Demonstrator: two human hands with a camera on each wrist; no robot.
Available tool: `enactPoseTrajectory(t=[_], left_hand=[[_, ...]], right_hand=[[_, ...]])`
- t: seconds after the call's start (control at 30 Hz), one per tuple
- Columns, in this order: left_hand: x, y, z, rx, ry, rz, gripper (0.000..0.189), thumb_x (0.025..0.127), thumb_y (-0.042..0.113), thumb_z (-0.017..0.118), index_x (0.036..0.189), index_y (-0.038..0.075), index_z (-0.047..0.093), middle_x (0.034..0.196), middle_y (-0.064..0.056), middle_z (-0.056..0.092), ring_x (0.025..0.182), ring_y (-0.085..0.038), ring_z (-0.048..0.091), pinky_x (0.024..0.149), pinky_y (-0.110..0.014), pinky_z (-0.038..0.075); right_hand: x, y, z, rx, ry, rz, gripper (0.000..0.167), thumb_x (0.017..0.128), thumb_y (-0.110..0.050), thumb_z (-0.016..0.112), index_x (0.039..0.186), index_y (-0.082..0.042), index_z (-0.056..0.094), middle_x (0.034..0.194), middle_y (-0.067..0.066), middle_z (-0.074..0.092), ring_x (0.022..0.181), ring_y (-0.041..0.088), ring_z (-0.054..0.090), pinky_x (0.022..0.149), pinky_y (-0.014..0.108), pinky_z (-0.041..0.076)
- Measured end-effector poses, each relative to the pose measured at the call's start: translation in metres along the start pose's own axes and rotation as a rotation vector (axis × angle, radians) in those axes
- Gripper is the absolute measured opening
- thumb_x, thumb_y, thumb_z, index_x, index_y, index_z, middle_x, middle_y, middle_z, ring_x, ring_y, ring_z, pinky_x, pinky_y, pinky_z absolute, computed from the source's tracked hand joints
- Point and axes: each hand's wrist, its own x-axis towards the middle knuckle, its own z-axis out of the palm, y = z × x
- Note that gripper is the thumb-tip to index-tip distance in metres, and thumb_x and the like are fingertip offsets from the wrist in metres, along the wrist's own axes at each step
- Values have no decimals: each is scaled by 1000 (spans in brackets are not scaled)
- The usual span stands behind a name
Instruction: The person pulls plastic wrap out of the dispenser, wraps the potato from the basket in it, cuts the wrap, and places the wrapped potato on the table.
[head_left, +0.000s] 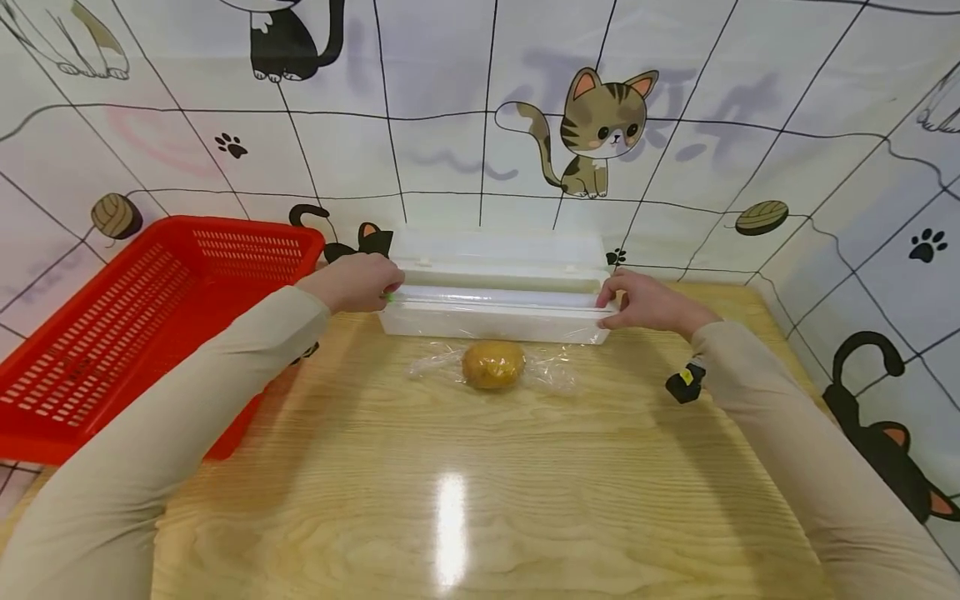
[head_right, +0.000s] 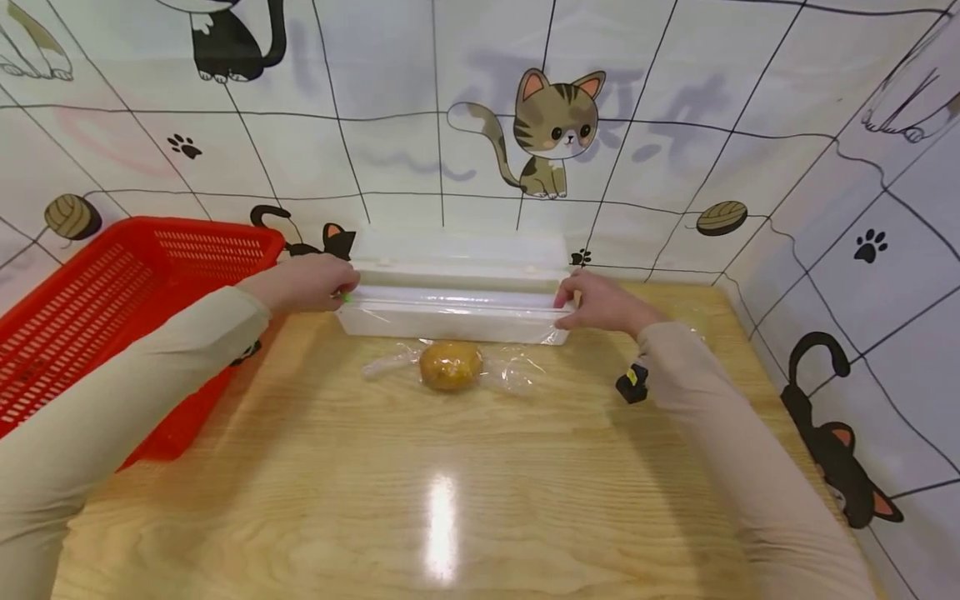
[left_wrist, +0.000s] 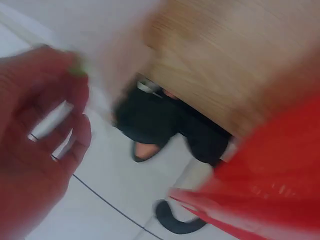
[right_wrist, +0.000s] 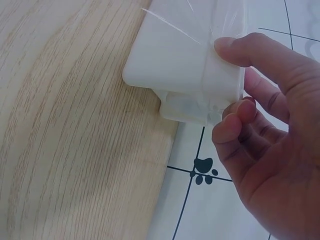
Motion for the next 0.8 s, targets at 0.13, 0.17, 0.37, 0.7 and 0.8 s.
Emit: enactPoseTrajectory(t=[0.13,0.17,0.37,0.7,0.8], left_hand=[[-7,-7,1,-50,13,-7,9,86,4,67,85,6,59,79,-5,53,75,-24,49,62,-33,42],[-8,-8,1,-53,18,-2,8,86,4,67,85,6,59,79,-5,53,76,-24,50,63,-34,42],[-8,-11,2,-95,12,4,9,86,2,66,88,7,59,81,-5,56,77,-24,51,64,-34,44],[-11,-19,7,-200,43,59,10,88,1,66,92,5,57,80,-6,56,74,-24,51,68,-36,47],[-13,-19,5,-208,50,60,10,88,0,65,92,5,57,79,-6,55,73,-24,51,67,-36,46]], right_hand=[[-1,2,0,-6,6,-5,24,82,-17,77,96,-5,63,101,11,48,81,25,49,70,37,42],[-1,2,0,-5,8,-8,23,82,-17,77,96,-5,63,101,11,48,81,25,49,70,37,42],[-3,6,3,51,0,-7,25,84,-19,76,100,-5,63,105,10,45,81,25,50,70,36,43],[-5,12,1,124,-6,-45,24,85,-17,75,104,-5,65,104,11,42,72,22,52,63,29,43],[-4,15,-1,119,-13,-42,24,87,-17,74,107,-5,66,107,10,44,78,24,55,66,30,46]])
